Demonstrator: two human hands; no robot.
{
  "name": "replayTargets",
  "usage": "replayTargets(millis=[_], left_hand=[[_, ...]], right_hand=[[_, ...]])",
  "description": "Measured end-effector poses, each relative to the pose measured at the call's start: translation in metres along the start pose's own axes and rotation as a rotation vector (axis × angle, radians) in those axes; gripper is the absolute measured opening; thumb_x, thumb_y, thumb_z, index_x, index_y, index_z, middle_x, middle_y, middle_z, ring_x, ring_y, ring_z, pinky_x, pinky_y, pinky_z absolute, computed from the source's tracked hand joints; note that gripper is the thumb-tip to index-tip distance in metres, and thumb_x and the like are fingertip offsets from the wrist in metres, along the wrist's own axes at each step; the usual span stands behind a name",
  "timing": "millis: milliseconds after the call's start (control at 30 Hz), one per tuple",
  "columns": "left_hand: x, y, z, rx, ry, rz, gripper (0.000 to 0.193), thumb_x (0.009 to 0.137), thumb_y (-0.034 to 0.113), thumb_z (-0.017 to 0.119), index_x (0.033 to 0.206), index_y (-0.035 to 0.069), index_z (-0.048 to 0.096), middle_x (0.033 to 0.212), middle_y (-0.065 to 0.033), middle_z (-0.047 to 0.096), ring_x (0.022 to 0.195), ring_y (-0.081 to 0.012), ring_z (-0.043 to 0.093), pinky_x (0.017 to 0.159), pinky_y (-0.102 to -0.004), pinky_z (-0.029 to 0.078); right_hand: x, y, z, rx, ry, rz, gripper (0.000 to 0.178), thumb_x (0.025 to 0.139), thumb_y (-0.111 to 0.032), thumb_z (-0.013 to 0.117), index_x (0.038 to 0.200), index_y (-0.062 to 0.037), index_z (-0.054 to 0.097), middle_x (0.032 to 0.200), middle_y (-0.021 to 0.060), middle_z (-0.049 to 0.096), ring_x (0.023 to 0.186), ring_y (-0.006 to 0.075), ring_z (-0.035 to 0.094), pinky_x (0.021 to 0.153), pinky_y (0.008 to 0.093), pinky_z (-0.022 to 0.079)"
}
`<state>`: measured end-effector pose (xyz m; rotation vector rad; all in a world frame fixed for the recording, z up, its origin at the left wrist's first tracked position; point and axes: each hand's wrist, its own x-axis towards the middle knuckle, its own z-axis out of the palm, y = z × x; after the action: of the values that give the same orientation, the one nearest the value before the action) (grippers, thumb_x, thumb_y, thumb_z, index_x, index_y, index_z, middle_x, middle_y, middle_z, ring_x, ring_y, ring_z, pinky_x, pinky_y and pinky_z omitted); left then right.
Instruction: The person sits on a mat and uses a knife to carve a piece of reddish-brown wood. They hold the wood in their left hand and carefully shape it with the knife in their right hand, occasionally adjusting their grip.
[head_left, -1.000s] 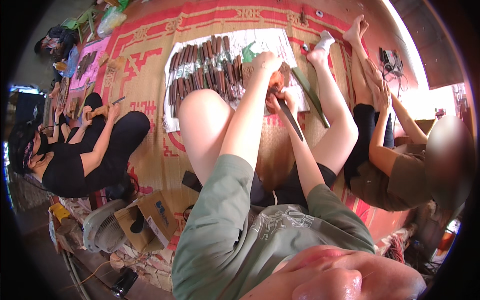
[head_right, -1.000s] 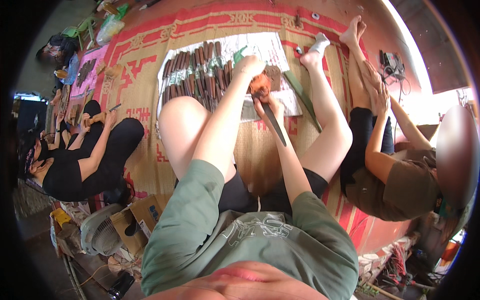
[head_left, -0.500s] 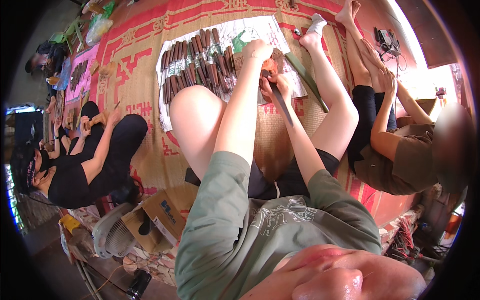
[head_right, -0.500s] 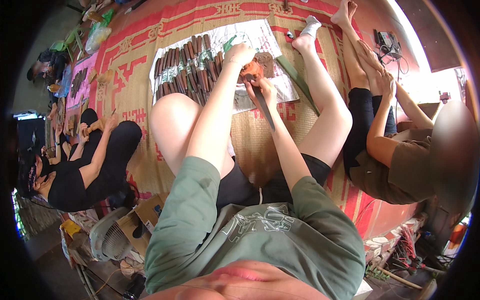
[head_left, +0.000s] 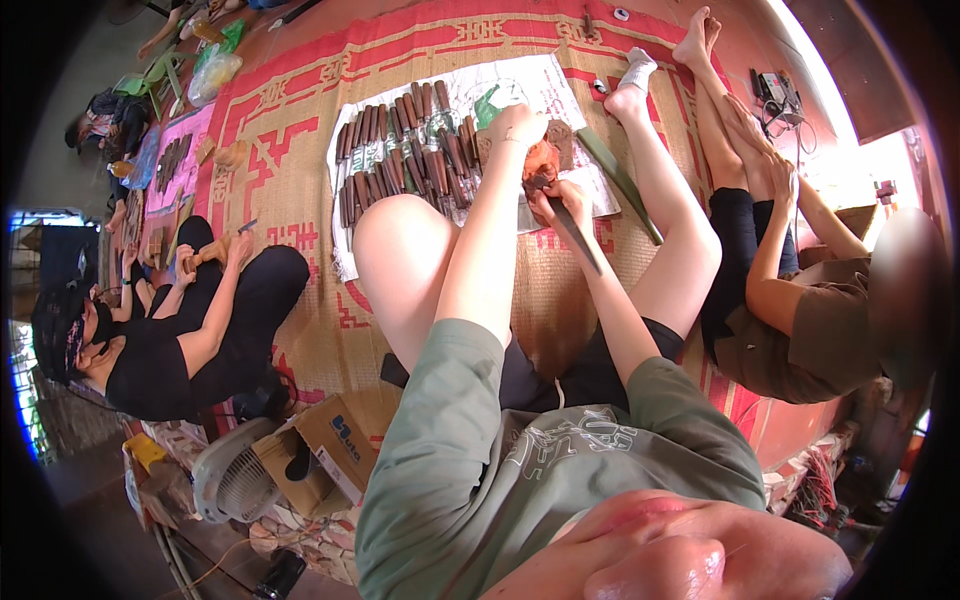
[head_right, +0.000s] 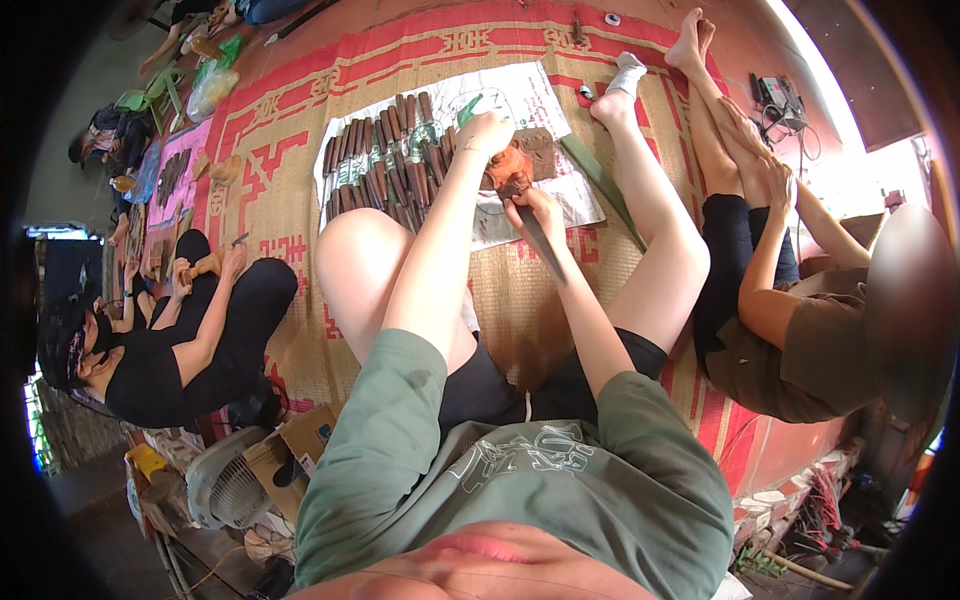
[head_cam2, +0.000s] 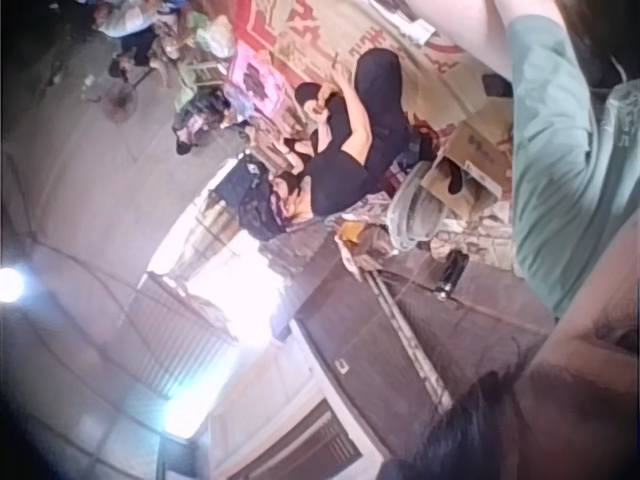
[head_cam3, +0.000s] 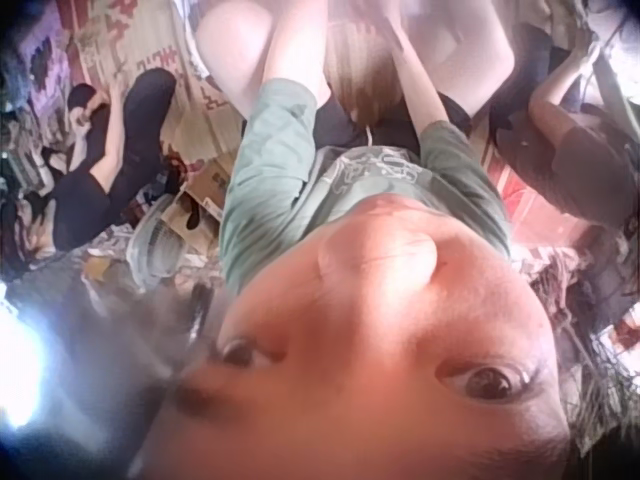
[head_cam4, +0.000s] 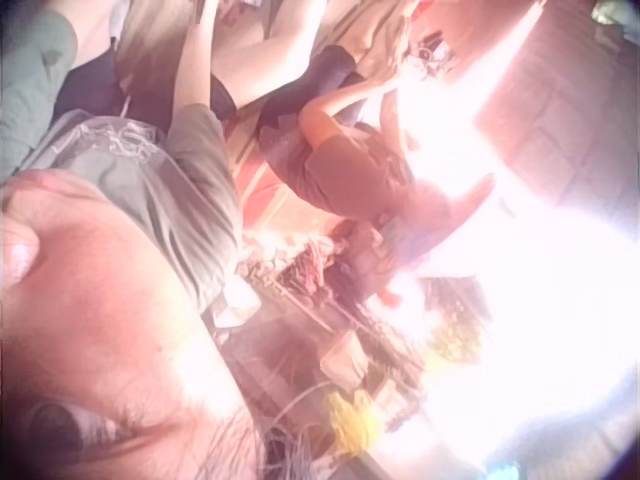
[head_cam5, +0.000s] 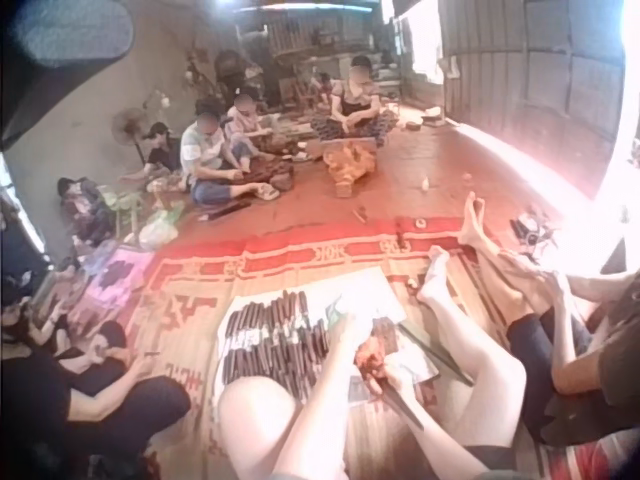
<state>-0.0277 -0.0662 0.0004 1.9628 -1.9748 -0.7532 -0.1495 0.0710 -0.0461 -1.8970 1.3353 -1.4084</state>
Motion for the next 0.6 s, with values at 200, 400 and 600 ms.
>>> replayTargets(millis=[200, 400, 600], left_hand=[[0.006, -0.005, 0.001, -0.048, -0.006, -0.002, 0.042, 0.078, 0.034, 0.047, 0.102, 0.005, 0.065, 0.106, -0.0212, 0.061, 0.100, -0.0355, 0.059, 0.087, -0.0415, 0.046], [-0.003, 0.001, -0.002, 0.009, -0.039, -0.007, 0.038, 0.082, 0.031, 0.040, 0.107, 0.009, 0.060, 0.107, -0.0193, 0.060, 0.099, -0.0369, 0.057, 0.086, -0.0441, 0.045], [-0.002, 0.002, 0.003, -0.044, 0.035, 0.017, 0.039, 0.076, 0.030, 0.051, 0.096, -0.001, 0.064, 0.099, -0.0245, 0.062, 0.093, -0.0381, 0.060, 0.082, -0.0438, 0.047]], right_hand=[[0.007, -0.003, 0.005, 0.010, 0.033, -0.004, 0.018, 0.070, -0.003, 0.069, 0.069, -0.0005, 0.051, 0.063, 0.0121, 0.054, 0.056, 0.0244, 0.055, 0.053, 0.0311, 0.044], [0.015, -0.021, -0.004, 0.103, 0.006, 0.083, 0.019, 0.074, -0.002, 0.067, 0.070, 0.0002, 0.049, 0.061, 0.0090, 0.052, 0.049, 0.0165, 0.054, 0.045, 0.0287, 0.042], [-0.013, 0.018, 0.007, 0.107, -0.023, 0.023, 0.021, 0.071, -0.001, 0.067, 0.066, -0.0015, 0.047, 0.057, 0.0106, 0.050, 0.049, 0.0232, 0.051, 0.047, 0.0293, 0.040]])
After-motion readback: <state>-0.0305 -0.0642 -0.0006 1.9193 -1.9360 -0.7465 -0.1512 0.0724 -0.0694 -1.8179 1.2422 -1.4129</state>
